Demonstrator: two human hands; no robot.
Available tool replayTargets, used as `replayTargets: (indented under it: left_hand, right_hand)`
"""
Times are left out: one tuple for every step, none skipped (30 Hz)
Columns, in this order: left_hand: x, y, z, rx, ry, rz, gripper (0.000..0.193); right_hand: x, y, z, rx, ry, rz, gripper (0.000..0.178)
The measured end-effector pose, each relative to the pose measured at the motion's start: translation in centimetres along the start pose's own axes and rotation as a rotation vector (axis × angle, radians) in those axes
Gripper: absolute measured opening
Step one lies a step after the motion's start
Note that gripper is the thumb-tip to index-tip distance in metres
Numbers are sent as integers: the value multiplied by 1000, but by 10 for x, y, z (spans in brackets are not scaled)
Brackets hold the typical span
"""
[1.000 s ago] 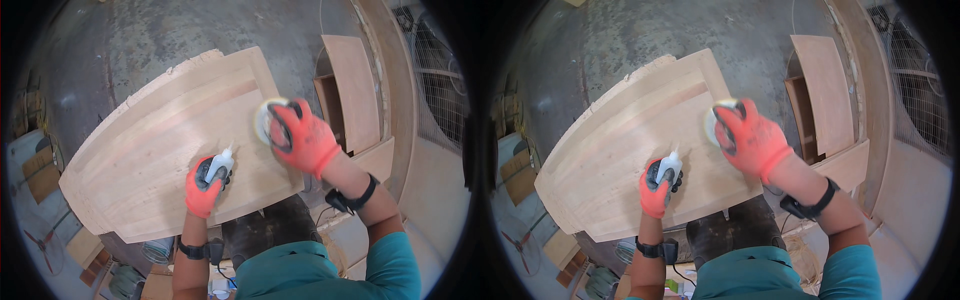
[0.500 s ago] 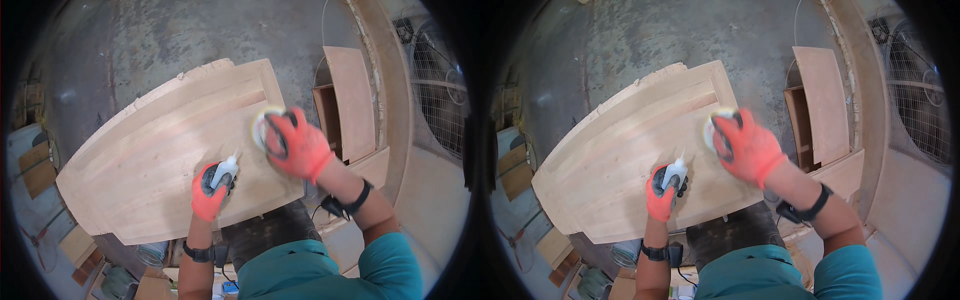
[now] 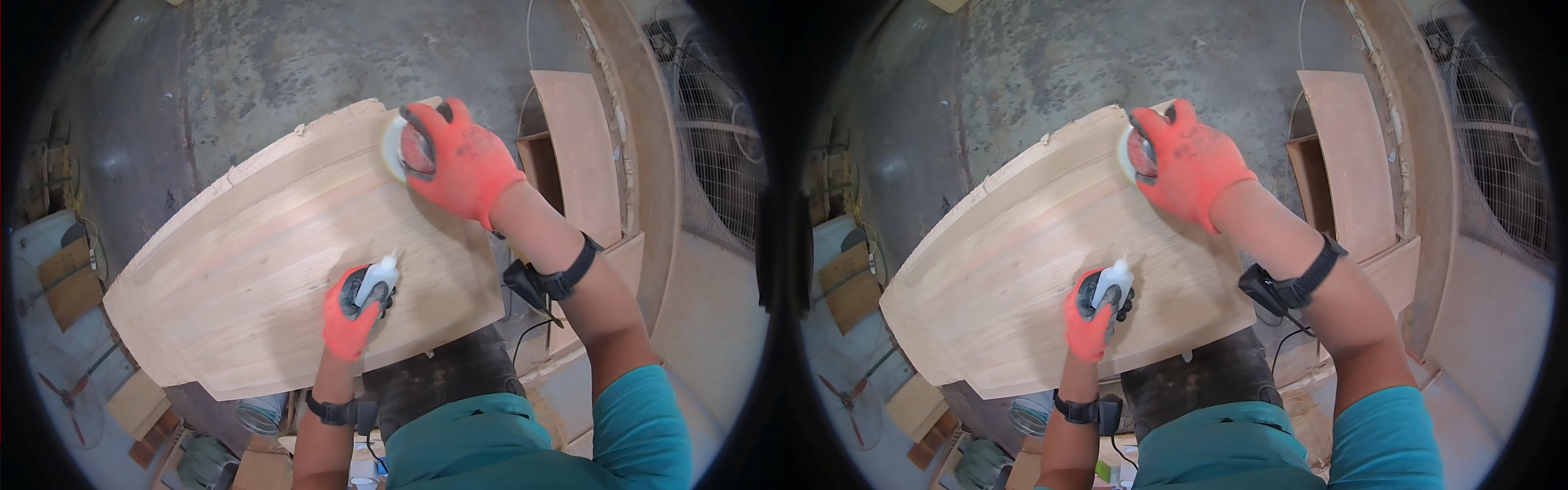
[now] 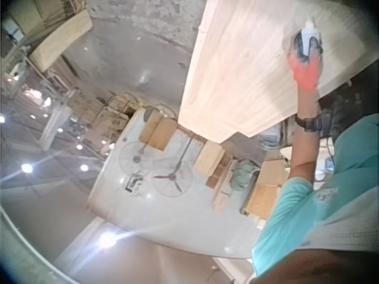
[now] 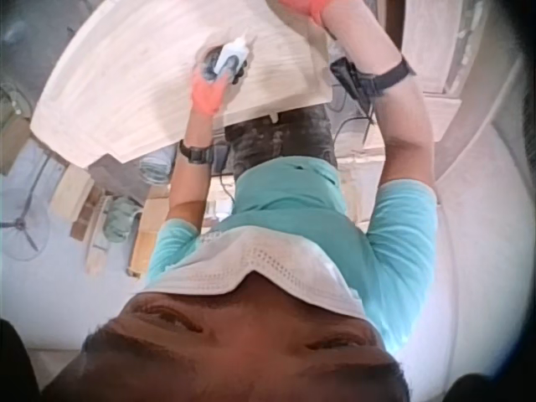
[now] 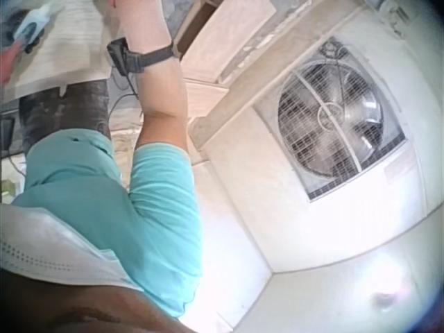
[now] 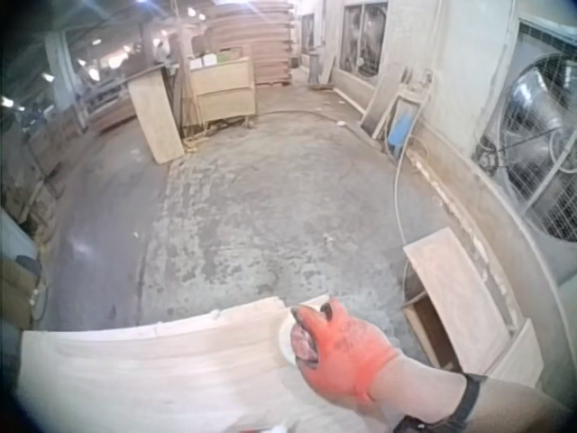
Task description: The person sands a large wooden board using a handheld orbital sander. They apply a liquid from a white bottle to the surface while sanding, then flip the board to work on the other side. The person continues sanding the second side of the board.
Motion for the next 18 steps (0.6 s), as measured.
replayTargets:
  left_hand:
    - [0,-3,-2,39,11,10,28]
    - [1,-7,-2,84,25,17,28]
    - [1,-11,-2,128,39,23,28]
    - [-1,-9,-1,95,65,-22,27]
    - [-1,-5,0,60,90,-72,27]
    - [-1,0,0,25,116,-122,27]
    - [-3,3,0,9,123,-139,27]
    - [-3,5,0,-6,135,-157,27]
    - [-5,7,1,-22,144,-174,27]
    - [-6,5,1,-5,153,-149,28]
    - [-6,4,2,8,161,-120,29]
    - [-7,3,1,19,166,-91,29]
    - [-17,0,0,68,71,-70,30]
    - [-32,0,-3,110,-22,-46,31]
    - [-48,1,-8,172,-70,-73,32]
    - [-64,0,-12,245,-123,-96,33]
    - [-82,-3,-17,347,-136,-168,35]
    - [-107,4,-12,330,-124,-108,34]
  right_hand:
    - [5,8,4,-13,21,18,67]
    - [10,16,7,-27,40,30,71]
    - [15,23,9,-40,59,42,74]
    - [19,28,7,-46,76,45,74]
    - [26,32,3,-53,96,46,74]
    - [30,36,2,-60,117,47,74]
    - [26,30,3,-13,75,47,74]
    - [18,20,5,38,32,42,75]
    - [11,8,7,85,-11,40,75]
    - [3,-4,12,112,-58,7,75]
    - [-4,-21,15,143,-105,-22,75]
    - [-12,-34,16,172,-150,-49,76]
    - [-17,-43,15,196,-159,-39,76]
    - [-18,-48,11,228,-162,-26,76]
    - [-12,-49,0,271,-152,-15,76]
    - [-7,-42,-9,264,-131,-20,77]
    - [-3,-36,-21,263,-107,-24,77]
    - [3,-32,-35,264,-84,-27,78]
Point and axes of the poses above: each hand's wrist, its own z-axis towards the middle knuckle, its own x-axis out of the palm, y = z × x, the point moved 9 cm from there along z, towards the middle knuckle, and after that the axes turned 15 degrees about -x, right-handed, at the moved point
